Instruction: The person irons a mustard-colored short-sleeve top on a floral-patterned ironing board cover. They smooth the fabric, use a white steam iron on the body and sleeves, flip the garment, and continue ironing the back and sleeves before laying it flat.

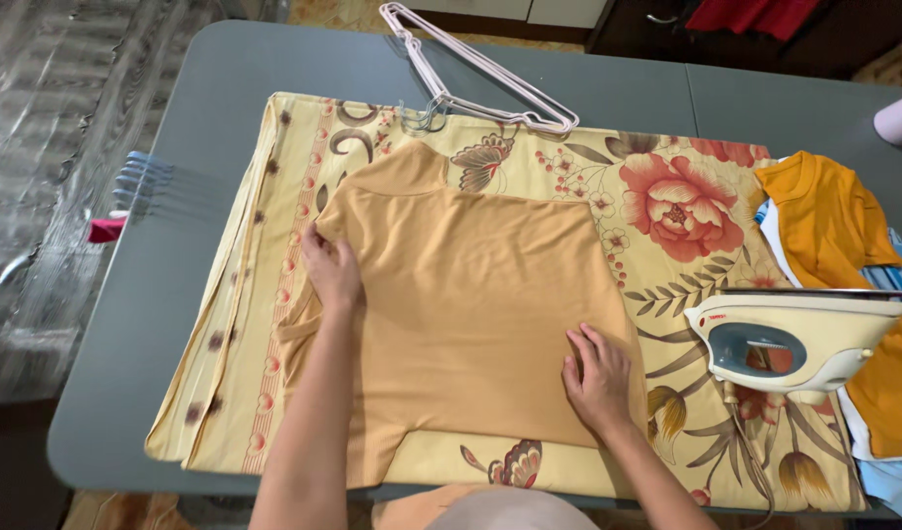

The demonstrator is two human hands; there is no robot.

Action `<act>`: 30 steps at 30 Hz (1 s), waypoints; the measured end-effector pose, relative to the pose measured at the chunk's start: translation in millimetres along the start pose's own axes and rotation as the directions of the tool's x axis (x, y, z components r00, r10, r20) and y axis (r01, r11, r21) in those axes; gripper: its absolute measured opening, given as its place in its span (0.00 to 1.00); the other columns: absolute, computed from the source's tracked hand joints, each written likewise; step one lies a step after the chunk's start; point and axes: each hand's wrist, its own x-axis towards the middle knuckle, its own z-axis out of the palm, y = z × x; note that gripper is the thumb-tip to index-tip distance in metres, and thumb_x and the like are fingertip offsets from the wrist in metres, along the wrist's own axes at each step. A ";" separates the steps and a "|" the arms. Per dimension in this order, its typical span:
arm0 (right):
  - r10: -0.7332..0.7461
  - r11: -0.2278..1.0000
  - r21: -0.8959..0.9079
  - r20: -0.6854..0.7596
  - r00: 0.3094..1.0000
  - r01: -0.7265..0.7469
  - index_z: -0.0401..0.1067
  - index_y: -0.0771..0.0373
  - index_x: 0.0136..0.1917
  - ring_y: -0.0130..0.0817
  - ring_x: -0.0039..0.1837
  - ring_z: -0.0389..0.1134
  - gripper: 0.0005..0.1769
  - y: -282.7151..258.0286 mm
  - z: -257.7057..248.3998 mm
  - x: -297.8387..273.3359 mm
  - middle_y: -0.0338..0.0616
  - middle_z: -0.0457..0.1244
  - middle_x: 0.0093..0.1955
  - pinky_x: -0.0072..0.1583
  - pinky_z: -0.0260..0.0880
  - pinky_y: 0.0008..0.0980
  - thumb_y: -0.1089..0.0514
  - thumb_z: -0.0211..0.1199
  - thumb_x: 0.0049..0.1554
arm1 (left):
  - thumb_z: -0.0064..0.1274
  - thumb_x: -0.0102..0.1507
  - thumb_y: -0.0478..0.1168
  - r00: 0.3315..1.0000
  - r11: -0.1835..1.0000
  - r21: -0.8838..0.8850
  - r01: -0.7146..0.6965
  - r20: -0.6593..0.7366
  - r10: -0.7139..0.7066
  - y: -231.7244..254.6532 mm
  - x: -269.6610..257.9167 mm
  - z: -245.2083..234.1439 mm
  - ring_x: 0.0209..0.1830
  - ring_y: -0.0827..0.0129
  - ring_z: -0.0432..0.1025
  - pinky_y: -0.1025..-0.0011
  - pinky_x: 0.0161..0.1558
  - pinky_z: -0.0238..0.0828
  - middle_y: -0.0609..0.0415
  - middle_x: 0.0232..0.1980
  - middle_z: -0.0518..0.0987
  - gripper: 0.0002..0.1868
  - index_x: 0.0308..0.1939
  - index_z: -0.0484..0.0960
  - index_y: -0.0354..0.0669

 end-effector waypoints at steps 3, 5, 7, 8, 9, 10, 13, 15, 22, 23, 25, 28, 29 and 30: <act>0.023 1.000 0.014 0.023 0.999 -0.023 0.69 0.59 0.67 0.48 0.69 0.60 0.24 -2.9 -1.9 2.5 0.48 0.60 0.70 0.69 0.54 0.49 0.54 0.58 0.57 | 0.47 0.63 0.30 0.986 0.925 -0.346 0.156 0.000 -0.166 -27.9 41.0 17.5 0.50 0.69 0.68 0.71 0.51 0.68 0.50 0.63 0.73 0.31 0.71 0.66 0.38; 0.034 0.999 0.020 0.010 0.999 -0.035 0.70 0.60 0.64 0.48 0.68 0.61 0.22 -1.9 -4.1 2.8 0.48 0.62 0.68 0.67 0.55 0.48 0.55 0.59 0.56 | 0.47 0.61 0.29 0.967 0.848 -0.490 0.200 -0.042 -0.253 -44.1 63.0 21.9 0.50 0.72 0.69 0.74 0.49 0.69 0.51 0.63 0.73 0.35 0.74 0.61 0.37; 0.101 0.995 0.005 0.053 0.993 -0.101 0.72 0.59 0.59 0.45 0.65 0.63 0.17 4.5 -2.0 10.0 0.46 0.64 0.63 0.66 0.58 0.45 0.55 0.60 0.56 | 0.48 0.61 0.29 0.946 0.830 -0.504 0.238 -0.071 -0.315 -52.0 66.5 26.1 0.49 0.70 0.68 0.72 0.48 0.67 0.49 0.59 0.73 0.37 0.76 0.57 0.37; 0.161 0.987 -0.017 0.103 0.982 -0.160 0.73 0.58 0.55 0.42 0.62 0.65 0.13 11.1 0.8 16.6 0.43 0.65 0.58 0.65 0.61 0.43 0.55 0.61 0.57 | 0.48 0.61 0.28 0.943 0.822 -0.505 0.264 -0.045 -0.331 -52.7 65.1 23.0 0.47 0.67 0.65 0.69 0.45 0.63 0.49 0.58 0.71 0.38 0.76 0.57 0.37; 0.221 0.975 -0.042 0.152 0.963 -0.217 0.74 0.57 0.51 0.39 0.60 0.67 0.09 19.0 3.7 22.2 0.40 0.67 0.54 0.64 0.63 0.41 0.55 0.62 0.57 | 0.48 0.61 0.28 0.938 0.813 -0.505 0.290 -0.019 -0.346 -50.4 61.2 20.2 0.45 0.65 0.62 0.67 0.43 0.60 0.48 0.56 0.69 0.39 0.77 0.57 0.36; 0.297 0.950 0.055 0.138 0.945 -0.307 0.74 0.58 0.51 0.38 0.57 0.69 0.08 29.3 9.3 32.2 0.41 0.68 0.52 0.61 0.66 0.38 0.56 0.62 0.59 | 0.47 0.62 0.29 0.946 0.849 -0.454 0.269 -0.042 -0.322 -45.2 55.5 17.8 0.50 0.64 0.64 0.67 0.48 0.63 0.46 0.59 0.68 0.38 0.77 0.54 0.35; 0.482 0.810 0.346 0.069 0.873 -0.474 0.73 0.62 0.53 0.34 0.49 0.71 0.06 76.6 36.3 87.5 0.45 0.69 0.47 0.53 0.71 0.31 0.59 0.61 0.63 | 0.48 0.62 0.29 0.972 0.983 -0.135 0.128 -0.180 -0.152 -18.1 27.5 13.3 0.62 0.56 0.66 0.62 0.61 0.65 0.37 0.66 0.64 0.38 0.75 0.51 0.29; 0.459 0.721 0.592 -0.017 0.889 -0.360 0.69 0.62 0.57 0.31 0.51 0.68 0.11 109.4 62.4 144.3 0.46 0.66 0.50 0.54 0.69 0.28 0.63 0.59 0.61 | 0.53 0.60 0.26 0.950 0.947 0.320 -0.035 -0.284 0.132 2.3 0.4 19.1 0.67 0.43 0.61 0.52 0.67 0.57 0.25 0.68 0.59 0.39 0.72 0.54 0.21; -0.074 0.987 0.144 -0.014 0.997 0.075 0.75 0.61 0.48 0.55 0.61 0.63 0.15 128.0 82.9 252.1 0.51 0.64 0.56 0.64 0.60 0.48 0.56 0.69 0.47 | 0.47 0.64 0.43 0.661 0.607 0.361 -0.708 0.640 0.390 46.7 -108.7 98.2 0.77 0.45 0.53 0.44 0.73 0.48 0.36 0.74 0.62 0.30 0.68 0.67 0.33; -0.143 0.980 0.142 0.019 0.990 0.139 0.75 0.60 0.45 0.54 0.62 0.63 0.12 119.8 74.8 255.7 0.49 0.66 0.56 0.64 0.60 0.47 0.55 0.68 0.47 | 0.46 0.64 0.46 0.604 0.548 0.351 -0.759 0.693 0.392 48.9 -116.0 108.4 0.80 0.45 0.49 0.45 0.74 0.44 0.34 0.77 0.58 0.35 0.73 0.63 0.31; -0.229 0.972 0.108 0.198 0.953 0.211 0.73 0.60 0.39 0.49 0.60 0.65 0.09 99.5 57.8 256.8 0.45 0.67 0.52 0.66 0.62 0.42 0.54 0.67 0.49 | 0.47 0.63 0.52 0.574 0.590 0.308 -0.746 0.747 0.336 51.5 -127.6 124.8 0.80 0.45 0.44 0.44 0.74 0.39 0.33 0.79 0.53 0.41 0.75 0.58 0.32; -0.229 0.972 0.060 0.452 0.862 0.227 0.73 0.61 0.38 0.40 0.55 0.68 0.11 72.2 37.4 256.4 0.42 0.68 0.41 0.67 0.61 0.39 0.51 0.66 0.53 | 0.47 0.63 0.58 0.563 0.605 0.296 -0.739 0.764 0.314 55.6 -127.9 146.5 0.81 0.46 0.42 0.43 0.75 0.36 0.34 0.80 0.50 0.44 0.76 0.56 0.35; -0.218 0.976 0.075 0.432 0.875 0.206 0.74 0.59 0.40 0.42 0.54 0.67 0.12 68.5 31.5 258.0 0.43 0.68 0.40 0.65 0.60 0.40 0.48 0.67 0.54 | 0.47 0.63 0.59 0.563 0.602 0.297 -0.741 0.763 0.317 57.3 -126.8 152.0 0.81 0.47 0.42 0.43 0.75 0.35 0.35 0.80 0.49 0.44 0.76 0.55 0.37; -0.208 0.978 0.092 0.408 0.889 0.187 0.76 0.56 0.42 0.43 0.53 0.67 0.14 66.2 28.0 262.4 0.43 0.69 0.39 0.63 0.59 0.42 0.45 0.67 0.55 | 0.47 0.63 0.59 0.560 0.604 0.292 -0.741 0.765 0.318 59.4 -123.9 156.4 0.81 0.47 0.42 0.43 0.75 0.35 0.35 0.80 0.49 0.44 0.76 0.55 0.38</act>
